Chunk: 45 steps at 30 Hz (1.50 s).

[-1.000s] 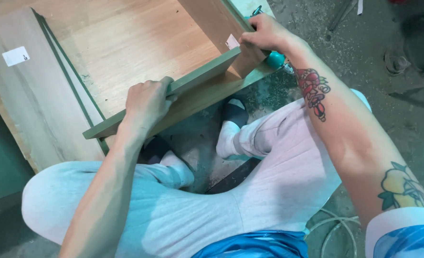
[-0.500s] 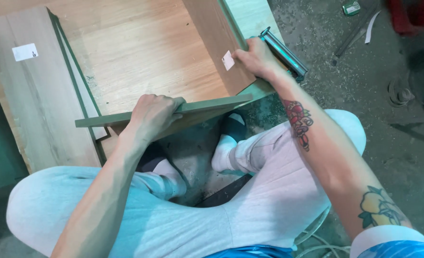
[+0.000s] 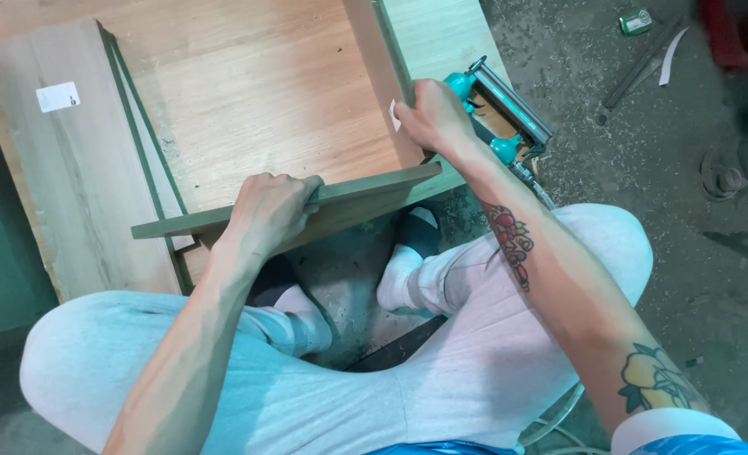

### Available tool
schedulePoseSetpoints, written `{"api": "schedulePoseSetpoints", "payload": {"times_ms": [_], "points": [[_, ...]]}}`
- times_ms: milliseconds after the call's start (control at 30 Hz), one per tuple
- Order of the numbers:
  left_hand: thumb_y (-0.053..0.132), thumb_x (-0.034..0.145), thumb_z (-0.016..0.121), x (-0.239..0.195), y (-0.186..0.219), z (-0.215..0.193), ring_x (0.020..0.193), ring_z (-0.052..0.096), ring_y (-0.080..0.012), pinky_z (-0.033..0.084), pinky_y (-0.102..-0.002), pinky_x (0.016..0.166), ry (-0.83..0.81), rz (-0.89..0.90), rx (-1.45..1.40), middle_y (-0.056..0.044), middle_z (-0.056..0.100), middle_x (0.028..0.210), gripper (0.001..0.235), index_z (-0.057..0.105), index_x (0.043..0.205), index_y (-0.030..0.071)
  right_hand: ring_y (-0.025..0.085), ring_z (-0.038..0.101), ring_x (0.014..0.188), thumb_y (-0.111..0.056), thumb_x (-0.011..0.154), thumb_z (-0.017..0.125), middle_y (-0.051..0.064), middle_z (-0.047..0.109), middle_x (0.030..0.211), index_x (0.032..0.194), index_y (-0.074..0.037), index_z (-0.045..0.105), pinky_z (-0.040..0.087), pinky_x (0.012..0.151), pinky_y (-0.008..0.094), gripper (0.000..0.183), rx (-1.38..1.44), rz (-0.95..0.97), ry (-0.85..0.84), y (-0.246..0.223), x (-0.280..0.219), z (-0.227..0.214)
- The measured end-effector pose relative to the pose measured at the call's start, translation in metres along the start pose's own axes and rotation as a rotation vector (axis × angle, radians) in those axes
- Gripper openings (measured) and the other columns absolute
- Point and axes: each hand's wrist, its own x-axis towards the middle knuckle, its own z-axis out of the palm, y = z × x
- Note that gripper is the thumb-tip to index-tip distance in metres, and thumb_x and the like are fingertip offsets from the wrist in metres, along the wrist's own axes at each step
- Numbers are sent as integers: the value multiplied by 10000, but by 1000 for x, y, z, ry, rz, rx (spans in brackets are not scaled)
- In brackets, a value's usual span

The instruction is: Assembling wooden panels into a box structure using a pneumatic nail gun

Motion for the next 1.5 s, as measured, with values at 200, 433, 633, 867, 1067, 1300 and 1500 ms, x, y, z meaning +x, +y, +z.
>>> {"api": "schedulePoseSetpoints", "payload": {"times_ms": [200,433,633,867,1067,1300,1500], "points": [[126,824,690,-3,4,3,694,690,-388,541,-469,672,109,26,-18,-153,736,766,56,683,860,84,302,678,613,-157,923,588,193,705,787,952,77,694,568,568,420,258,-4,-157,-29,-16,-3,2],[125,820,676,-7,15,8,699,701,-414,545,-483,679,80,-41,-82,-184,729,769,103,709,912,93,305,713,791,-207,873,603,201,743,966,1151,84,687,579,696,403,412,61,-91,-40,20,11,-7],[129,846,666,-16,14,5,679,694,-386,540,-470,685,52,-75,-60,-167,728,762,84,708,916,109,274,646,671,-199,849,618,161,705,810,963,85,690,536,619,384,314,82,-127,-23,37,17,-19],[164,836,684,-6,6,0,716,669,-394,546,-483,696,24,-75,-1,-199,711,785,129,706,949,105,255,644,673,-226,905,621,136,682,811,958,65,682,552,617,386,303,69,-128,-13,24,13,-2],[245,846,740,6,-5,-9,810,726,-380,554,-463,750,-37,-57,-15,-146,764,875,206,719,986,96,261,725,832,-209,928,592,169,739,1017,1233,62,671,605,732,381,416,119,-50,-3,6,1,-10],[134,829,718,18,-1,-35,971,734,-504,595,-550,857,-245,-64,-46,-251,775,955,241,755,1052,50,411,689,847,-303,816,610,239,643,785,784,-55,685,482,673,537,262,141,-59,108,25,-16,1],[242,878,734,39,5,-13,963,755,-441,606,-517,864,-239,43,10,-174,791,954,208,781,1030,109,459,672,925,-289,814,633,255,651,844,827,-38,671,492,732,565,254,95,49,164,54,-35,-4]]}}
